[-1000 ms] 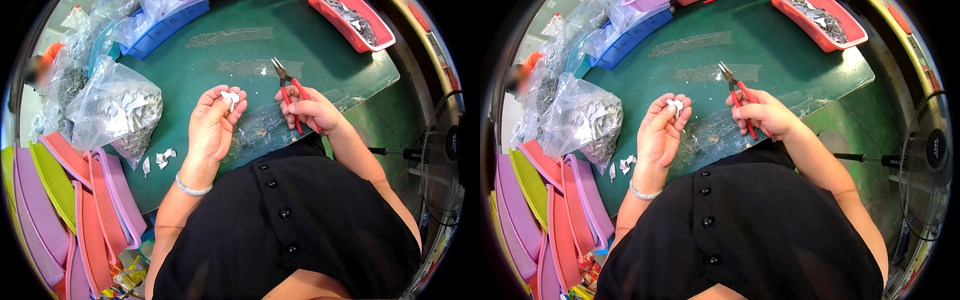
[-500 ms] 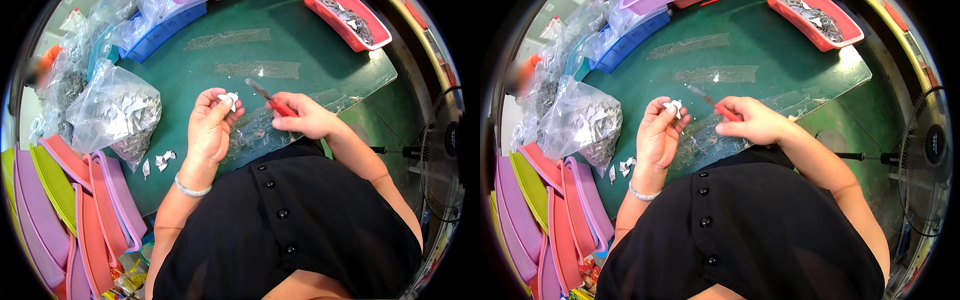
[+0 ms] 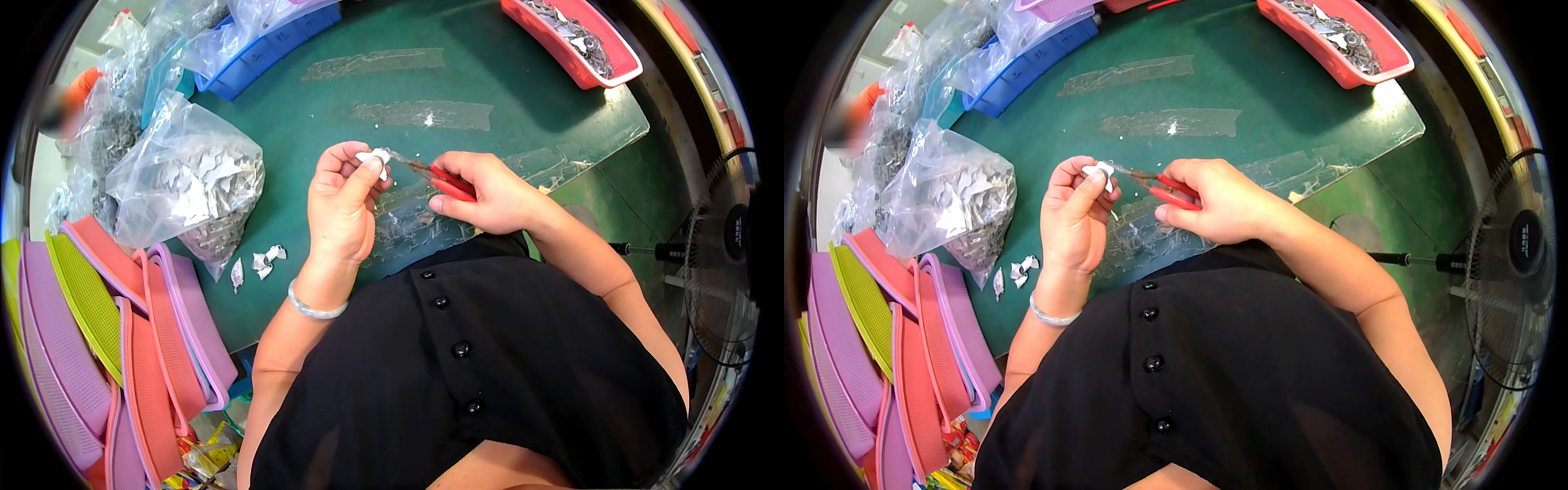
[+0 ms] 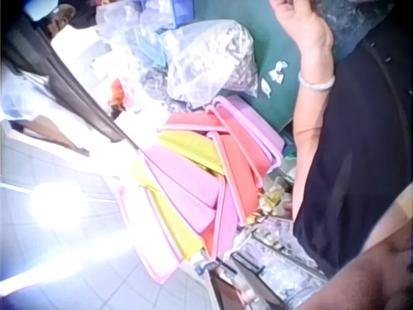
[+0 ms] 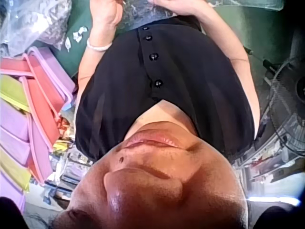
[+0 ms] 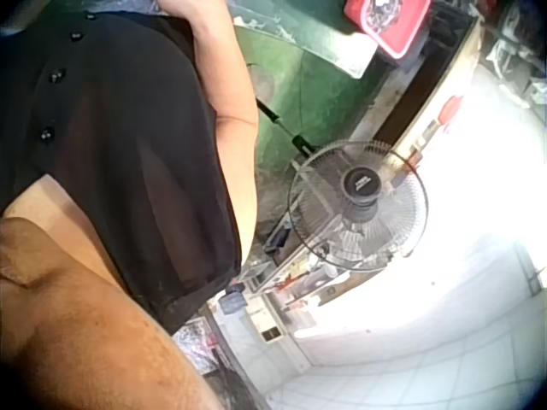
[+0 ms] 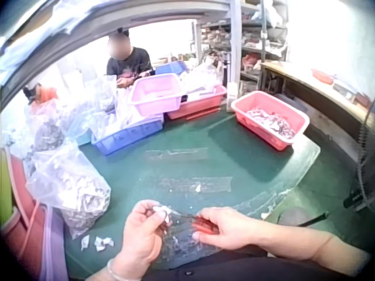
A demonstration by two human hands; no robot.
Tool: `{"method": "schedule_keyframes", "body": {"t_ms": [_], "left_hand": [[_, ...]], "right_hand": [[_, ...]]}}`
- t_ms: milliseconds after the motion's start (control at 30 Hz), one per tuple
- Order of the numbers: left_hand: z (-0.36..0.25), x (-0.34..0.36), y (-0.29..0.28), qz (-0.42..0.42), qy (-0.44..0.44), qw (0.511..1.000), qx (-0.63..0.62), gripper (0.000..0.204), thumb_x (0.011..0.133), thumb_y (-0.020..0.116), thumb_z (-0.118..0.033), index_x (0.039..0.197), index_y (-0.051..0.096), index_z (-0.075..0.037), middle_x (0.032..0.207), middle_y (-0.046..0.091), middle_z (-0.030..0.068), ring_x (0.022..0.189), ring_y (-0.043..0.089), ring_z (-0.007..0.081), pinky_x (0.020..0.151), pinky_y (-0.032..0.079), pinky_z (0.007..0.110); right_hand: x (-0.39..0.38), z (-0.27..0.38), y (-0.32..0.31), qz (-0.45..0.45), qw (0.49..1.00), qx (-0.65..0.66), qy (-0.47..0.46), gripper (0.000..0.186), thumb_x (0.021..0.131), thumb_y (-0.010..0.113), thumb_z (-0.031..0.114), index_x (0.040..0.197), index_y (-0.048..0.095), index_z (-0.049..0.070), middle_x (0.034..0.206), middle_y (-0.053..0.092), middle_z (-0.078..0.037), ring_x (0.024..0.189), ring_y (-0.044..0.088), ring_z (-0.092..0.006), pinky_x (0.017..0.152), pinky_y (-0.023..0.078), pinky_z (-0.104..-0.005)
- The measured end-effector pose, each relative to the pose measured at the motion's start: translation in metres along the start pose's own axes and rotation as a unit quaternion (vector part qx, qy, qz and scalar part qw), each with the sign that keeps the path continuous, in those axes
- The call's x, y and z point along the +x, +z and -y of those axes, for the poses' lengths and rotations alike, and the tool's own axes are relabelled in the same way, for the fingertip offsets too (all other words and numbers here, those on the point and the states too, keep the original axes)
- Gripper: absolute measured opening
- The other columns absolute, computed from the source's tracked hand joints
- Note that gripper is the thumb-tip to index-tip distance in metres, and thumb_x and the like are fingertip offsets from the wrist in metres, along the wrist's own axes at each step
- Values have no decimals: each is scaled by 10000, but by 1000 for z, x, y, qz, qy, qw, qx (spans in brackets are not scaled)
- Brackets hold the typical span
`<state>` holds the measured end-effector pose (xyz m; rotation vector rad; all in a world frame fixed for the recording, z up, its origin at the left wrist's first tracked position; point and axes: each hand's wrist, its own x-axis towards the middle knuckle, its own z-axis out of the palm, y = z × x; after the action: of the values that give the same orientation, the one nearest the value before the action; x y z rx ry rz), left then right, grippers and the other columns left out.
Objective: The person picks small silver metal pieces from a pile on a green workbench, places them into a clear plastic bag, and then uses red-handled pliers to trim edges off several pieces. Trimmed pieces are placed into a red basket on the right.
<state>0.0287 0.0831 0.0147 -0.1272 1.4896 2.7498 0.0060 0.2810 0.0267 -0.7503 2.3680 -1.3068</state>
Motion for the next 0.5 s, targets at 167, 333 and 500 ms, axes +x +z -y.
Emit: {"method": "schedule_keyframes", "body": {"t_ms": [167, 333, 500], "left_hand": [[-2, 0, 2, -3, 12, 1000, 6, 181, 815, 571, 0, 980, 511, -44, 812, 557, 37, 720, 542, 139, 672, 453, 276], [-1, -1, 1, 1, 19, 1000, 21, 221, 824, 572, -10, 1028, 490, -36, 841, 551, 46, 744, 546, 125, 673, 452, 249], [-2, -1, 4, 4, -17, 997, 71, 182, 842, 567, -50, 1017, 527, -19, 837, 559, 39, 727, 549, 116, 665, 454, 242]], "right_hand": [[1, 1, -6, 10, 1000, -3, 5, 323, 736, 661, 246, 896, 547, -11, 717, 548, -133, 652, 535, -232, 590, 420, -328], [2, -2, -5, 22, 1000, 4, -4, 309, 751, 644, 211, 930, 533, -15, 707, 518, -99, 639, 488, -190, 595, 411, -307], [2, -4, -7, 36, 999, -5, 0, 295, 748, 639, 174, 946, 529, -15, 710, 510, -91, 639, 474, -170, 599, 410, -298]]}}
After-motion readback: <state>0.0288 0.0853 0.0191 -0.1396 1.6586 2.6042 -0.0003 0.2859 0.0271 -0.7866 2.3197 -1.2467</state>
